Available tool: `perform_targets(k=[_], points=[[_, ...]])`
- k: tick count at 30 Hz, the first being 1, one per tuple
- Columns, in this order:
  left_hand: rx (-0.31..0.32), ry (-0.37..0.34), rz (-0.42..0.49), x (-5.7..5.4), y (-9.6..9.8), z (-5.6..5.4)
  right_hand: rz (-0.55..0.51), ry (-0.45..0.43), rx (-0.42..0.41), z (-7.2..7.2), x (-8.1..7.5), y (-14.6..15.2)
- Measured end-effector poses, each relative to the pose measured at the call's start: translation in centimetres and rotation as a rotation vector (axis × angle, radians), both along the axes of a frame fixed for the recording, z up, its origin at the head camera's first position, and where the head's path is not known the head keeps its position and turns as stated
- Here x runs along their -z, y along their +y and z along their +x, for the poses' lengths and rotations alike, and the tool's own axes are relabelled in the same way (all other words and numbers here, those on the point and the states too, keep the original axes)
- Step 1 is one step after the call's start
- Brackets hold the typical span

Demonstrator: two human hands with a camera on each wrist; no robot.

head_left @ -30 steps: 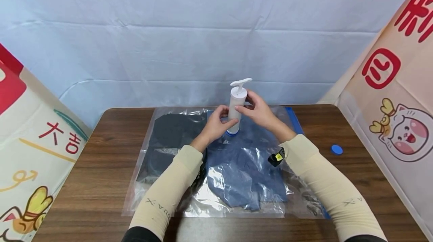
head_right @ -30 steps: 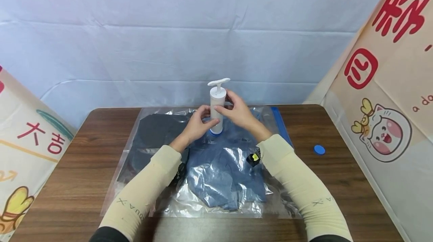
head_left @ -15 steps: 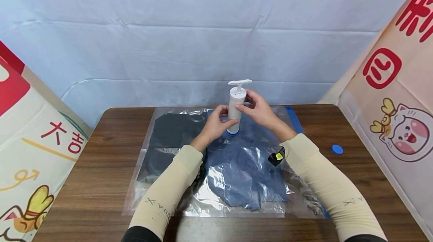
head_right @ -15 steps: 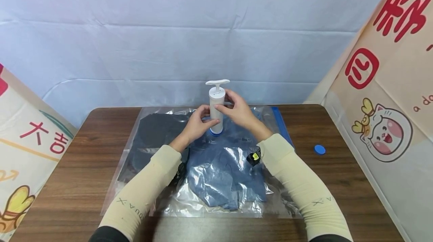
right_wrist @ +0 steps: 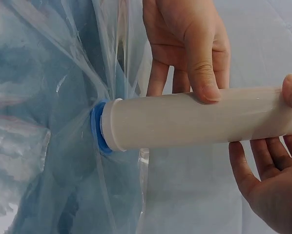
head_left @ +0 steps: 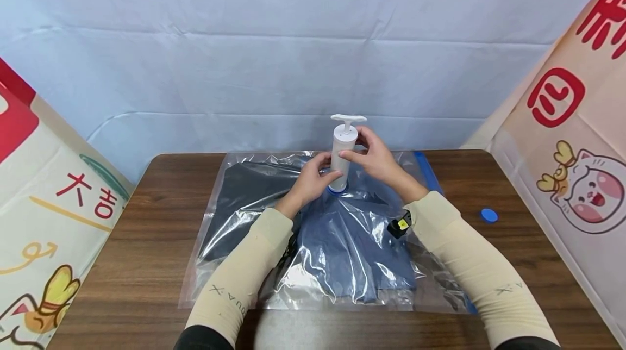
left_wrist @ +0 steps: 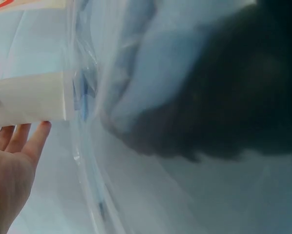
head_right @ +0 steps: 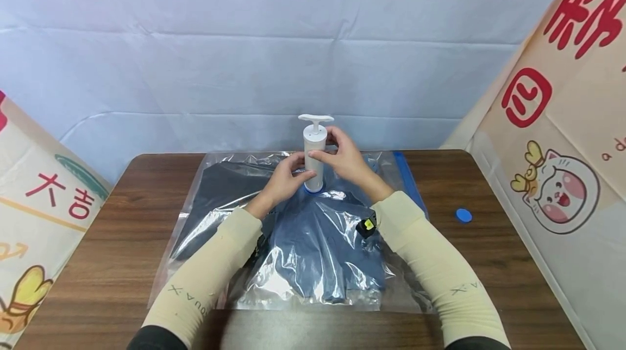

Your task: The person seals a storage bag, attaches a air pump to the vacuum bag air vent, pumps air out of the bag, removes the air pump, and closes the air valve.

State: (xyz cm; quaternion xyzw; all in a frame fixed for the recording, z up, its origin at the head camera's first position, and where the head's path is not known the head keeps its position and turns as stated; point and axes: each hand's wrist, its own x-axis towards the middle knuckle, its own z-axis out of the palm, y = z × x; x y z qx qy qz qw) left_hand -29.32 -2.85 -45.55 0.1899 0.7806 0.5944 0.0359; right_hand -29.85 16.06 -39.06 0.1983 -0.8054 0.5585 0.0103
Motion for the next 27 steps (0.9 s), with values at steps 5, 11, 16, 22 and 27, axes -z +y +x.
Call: perform_targets(k=[5,11,16,22,27], points=[[-0.006,0.002,-0.008,0.2,0.0,-0.1,-0.010,-0.006,-0.014,-0.1,-0.1,0.1],[-0.010,0.020,-0.005,0.4,0.1,-0.1,-0.011,-0.028,-0.063,0.2,-0.9,0.5],[-0.014,0.013,0.004,0.4,0.3,-0.2,0.009,-0.004,-0.067,0.3,-2.2,1.3],[-0.014,0.003,-0.008,0.2,0.4,-0.2,0.034,0.096,-0.056,-0.1,-4.4,1.9],[-0.006,0.002,-0.028,-0.3,0.5,-0.1,0.127,0.177,-0.027,-0.3,-6.3,1.8]])
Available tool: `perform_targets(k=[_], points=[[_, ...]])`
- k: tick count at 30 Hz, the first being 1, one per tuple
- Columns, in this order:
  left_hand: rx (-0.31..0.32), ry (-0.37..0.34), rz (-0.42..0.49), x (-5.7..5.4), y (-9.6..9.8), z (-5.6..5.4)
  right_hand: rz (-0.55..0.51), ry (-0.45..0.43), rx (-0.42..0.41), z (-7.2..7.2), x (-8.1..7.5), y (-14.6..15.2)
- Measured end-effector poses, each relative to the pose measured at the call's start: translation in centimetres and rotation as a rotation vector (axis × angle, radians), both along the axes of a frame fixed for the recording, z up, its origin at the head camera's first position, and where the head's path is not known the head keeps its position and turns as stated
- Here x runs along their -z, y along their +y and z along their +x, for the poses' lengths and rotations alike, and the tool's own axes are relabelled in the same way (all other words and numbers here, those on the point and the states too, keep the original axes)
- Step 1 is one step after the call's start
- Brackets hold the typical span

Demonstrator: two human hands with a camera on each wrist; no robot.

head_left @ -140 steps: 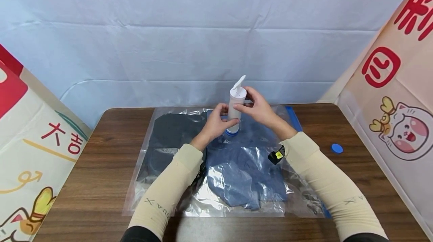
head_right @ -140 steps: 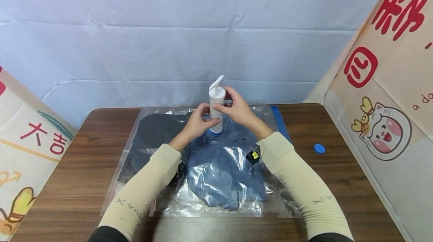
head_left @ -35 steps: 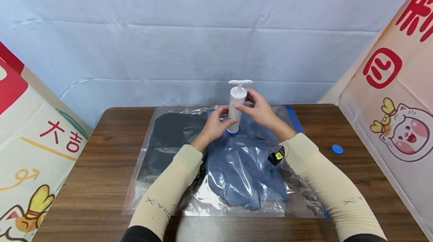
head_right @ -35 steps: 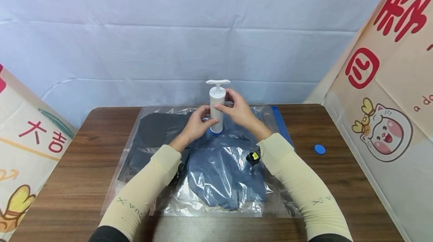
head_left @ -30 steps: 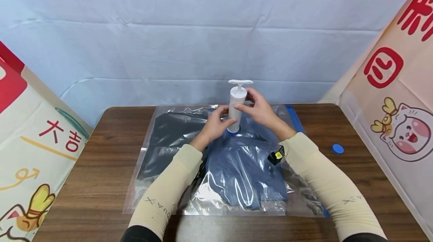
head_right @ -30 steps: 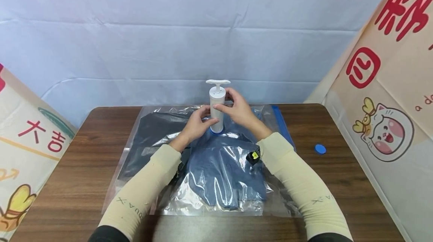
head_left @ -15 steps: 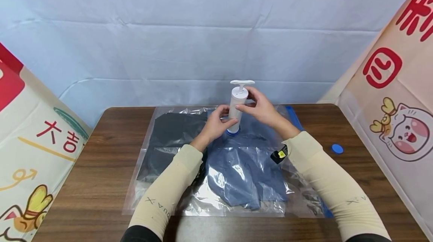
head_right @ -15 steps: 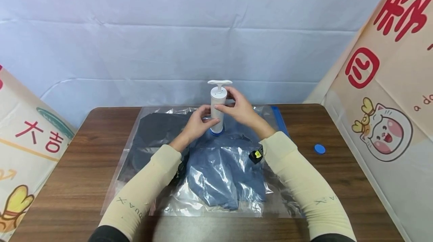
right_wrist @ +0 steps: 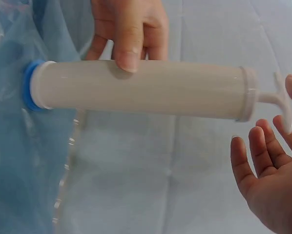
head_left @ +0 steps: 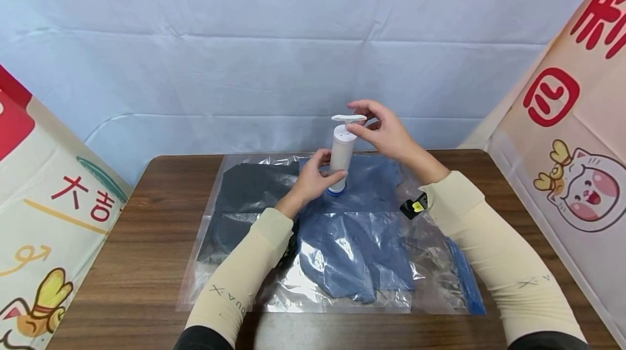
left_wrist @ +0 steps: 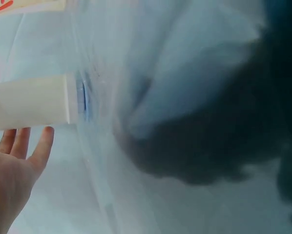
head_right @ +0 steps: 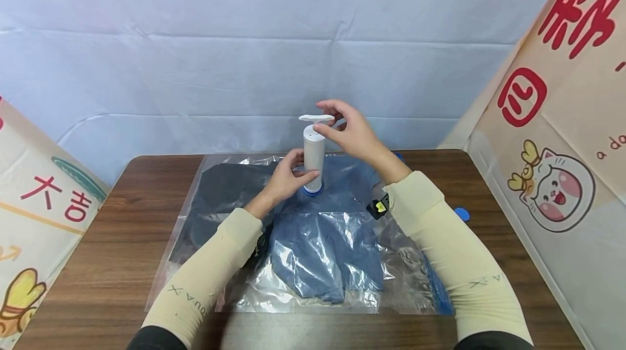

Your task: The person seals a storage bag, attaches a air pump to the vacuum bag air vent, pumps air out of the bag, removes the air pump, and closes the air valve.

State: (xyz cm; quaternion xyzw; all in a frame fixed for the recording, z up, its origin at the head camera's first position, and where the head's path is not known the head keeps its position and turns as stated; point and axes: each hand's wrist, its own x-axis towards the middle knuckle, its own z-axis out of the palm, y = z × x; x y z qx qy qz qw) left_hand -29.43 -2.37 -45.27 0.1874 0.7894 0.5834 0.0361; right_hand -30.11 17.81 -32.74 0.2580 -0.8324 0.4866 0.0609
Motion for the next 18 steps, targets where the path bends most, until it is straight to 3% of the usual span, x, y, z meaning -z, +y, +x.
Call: perform_targets(k=[9,18], points=[[0.015,0.040,-0.029,-0.9,0.3,-0.1,0.230,0.050,0.001,-0.1,-2.8,-1.1],[0.037,0.082,-0.047,-0.8,0.4,-0.2,0.652,0.092,-0.039,0.0,-5.3,-2.5]])
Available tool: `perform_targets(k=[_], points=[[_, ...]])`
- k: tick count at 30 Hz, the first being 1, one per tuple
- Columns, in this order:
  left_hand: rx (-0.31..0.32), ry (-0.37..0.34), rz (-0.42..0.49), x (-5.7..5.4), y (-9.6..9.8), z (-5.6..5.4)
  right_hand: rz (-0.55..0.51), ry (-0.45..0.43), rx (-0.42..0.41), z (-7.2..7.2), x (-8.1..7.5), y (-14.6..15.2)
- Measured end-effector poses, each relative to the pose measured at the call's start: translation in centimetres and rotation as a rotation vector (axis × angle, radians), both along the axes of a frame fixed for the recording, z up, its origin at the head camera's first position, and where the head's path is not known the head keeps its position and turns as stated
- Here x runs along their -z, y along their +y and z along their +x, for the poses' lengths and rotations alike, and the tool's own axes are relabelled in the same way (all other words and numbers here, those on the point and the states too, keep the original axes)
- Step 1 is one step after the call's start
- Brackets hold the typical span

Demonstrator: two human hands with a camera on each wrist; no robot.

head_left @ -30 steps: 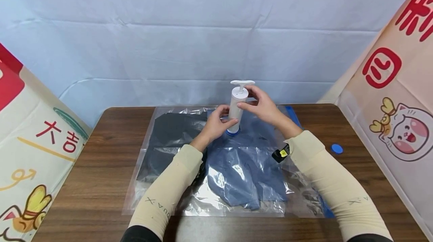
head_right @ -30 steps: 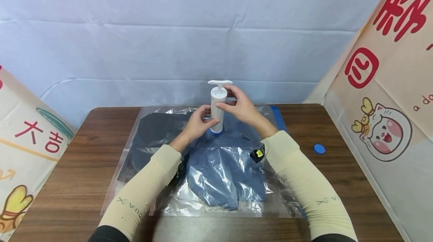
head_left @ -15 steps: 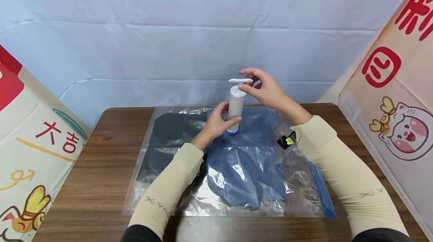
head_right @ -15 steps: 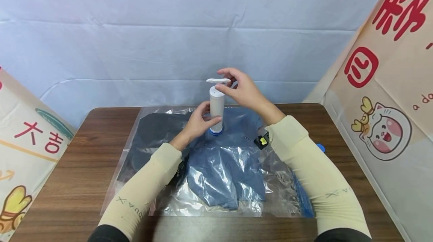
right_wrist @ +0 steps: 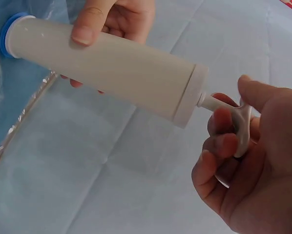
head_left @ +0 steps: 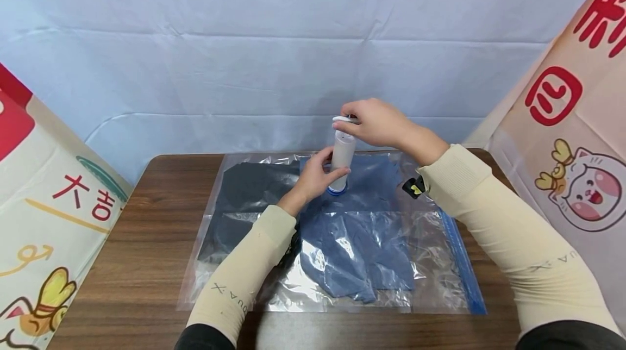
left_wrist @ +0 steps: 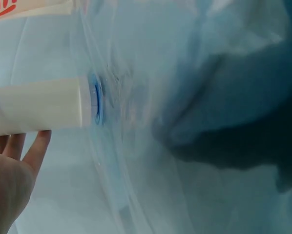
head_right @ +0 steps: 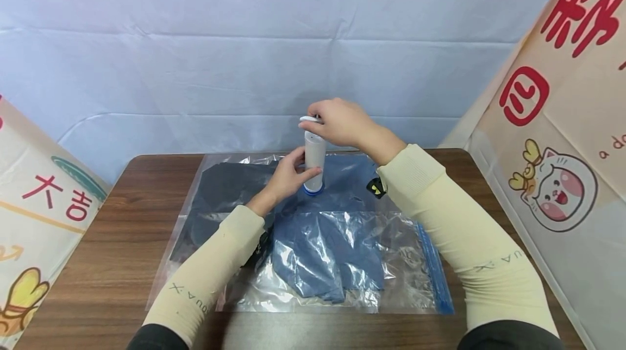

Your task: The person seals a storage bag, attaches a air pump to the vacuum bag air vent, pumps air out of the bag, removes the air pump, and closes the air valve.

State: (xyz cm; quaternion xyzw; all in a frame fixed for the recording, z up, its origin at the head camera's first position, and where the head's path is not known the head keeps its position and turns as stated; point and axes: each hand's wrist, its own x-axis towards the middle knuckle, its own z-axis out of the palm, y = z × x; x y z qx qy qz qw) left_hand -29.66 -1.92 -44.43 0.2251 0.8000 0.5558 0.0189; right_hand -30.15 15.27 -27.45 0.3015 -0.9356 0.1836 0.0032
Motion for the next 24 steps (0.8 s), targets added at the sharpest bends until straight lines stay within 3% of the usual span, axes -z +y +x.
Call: perform_targets(k=[4,8,12,18,24], points=[[0.013,0.007,0.008,0.1,0.1,0.1,0.069,-0.013,-0.007,-0.1,-0.4,-0.2],[0.006,0.008,0.000,0.1,0.3,0.1,0.087,-0.047,-0.066,-0.4,-0.9,0.1],[-0.010,0.007,-0.017,-0.1,0.5,0.1,0.093,-0.047,-0.113,-0.8,-2.3,0.5],[-0.030,-0.010,-0.042,-0.2,0.6,0.3,0.098,0.036,-0.083,-0.8,-6.8,0.7],[-0.035,-0.017,-0.052,-0.1,0.5,0.3,0.122,0.200,0.002,0.0,-11.5,0.5]])
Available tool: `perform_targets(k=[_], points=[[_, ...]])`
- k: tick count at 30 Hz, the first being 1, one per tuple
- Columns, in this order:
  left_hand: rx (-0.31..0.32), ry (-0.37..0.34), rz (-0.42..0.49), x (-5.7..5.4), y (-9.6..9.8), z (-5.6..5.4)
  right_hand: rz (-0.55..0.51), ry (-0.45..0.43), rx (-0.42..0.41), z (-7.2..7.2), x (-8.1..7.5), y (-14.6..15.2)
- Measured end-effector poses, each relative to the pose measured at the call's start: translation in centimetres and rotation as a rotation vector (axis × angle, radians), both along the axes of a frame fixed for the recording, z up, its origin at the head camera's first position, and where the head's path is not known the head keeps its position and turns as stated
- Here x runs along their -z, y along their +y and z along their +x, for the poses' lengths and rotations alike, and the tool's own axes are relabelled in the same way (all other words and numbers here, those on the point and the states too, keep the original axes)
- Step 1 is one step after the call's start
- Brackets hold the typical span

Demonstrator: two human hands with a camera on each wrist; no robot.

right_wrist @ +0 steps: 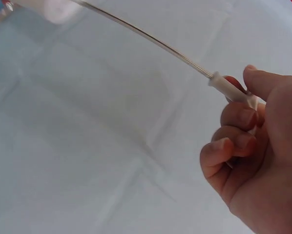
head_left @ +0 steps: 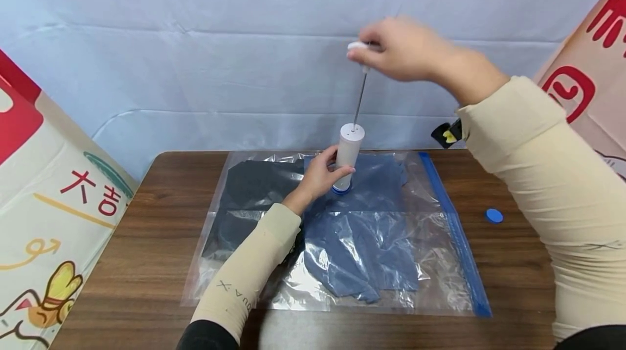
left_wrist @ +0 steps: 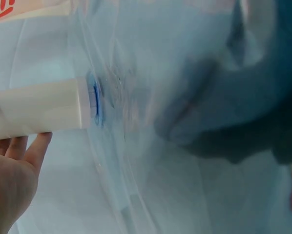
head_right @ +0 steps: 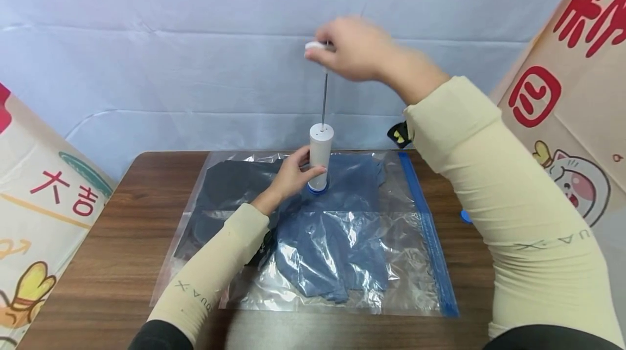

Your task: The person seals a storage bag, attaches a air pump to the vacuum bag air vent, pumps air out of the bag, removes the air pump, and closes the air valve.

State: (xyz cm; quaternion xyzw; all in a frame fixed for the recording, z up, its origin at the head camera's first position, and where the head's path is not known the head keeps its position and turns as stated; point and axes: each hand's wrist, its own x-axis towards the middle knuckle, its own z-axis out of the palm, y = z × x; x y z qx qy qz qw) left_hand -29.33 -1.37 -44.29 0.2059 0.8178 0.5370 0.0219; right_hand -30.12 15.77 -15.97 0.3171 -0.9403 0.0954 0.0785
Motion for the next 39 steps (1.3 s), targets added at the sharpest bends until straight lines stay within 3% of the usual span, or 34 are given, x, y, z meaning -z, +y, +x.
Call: perform_targets(k=[5,10,14,19,25,30,35,39], points=[[0.002,0.008,0.008,0.1,-0.1,-0.1,-0.013,0.100,0.076,0.0,-2.4,0.0],[0.002,0.011,0.015,0.2,-0.1,-0.2,-0.009,0.124,0.094,-0.1,-2.2,0.0],[0.001,0.005,0.015,0.2,-0.1,-0.1,0.007,0.087,0.035,-0.3,-0.5,0.2],[0.004,-0.003,0.012,0.2,-0.1,-0.1,0.028,-0.026,-0.026,-0.3,2.5,0.1],[0.008,-0.004,0.025,0.3,-0.1,-0.3,0.078,-0.133,-0.045,-0.6,6.4,-0.2],[0.023,0.005,0.026,0.5,-0.1,-0.4,0.109,-0.160,-0.045,-0.5,9.1,-0.3],[0.031,0.003,0.032,0.6,-0.1,-0.3,0.085,-0.161,-0.059,-0.6,10.4,-0.4],[0.028,-0.006,0.037,0.5,-0.1,-0.3,0.072,-0.147,-0.070,-0.7,10.0,-0.4]])
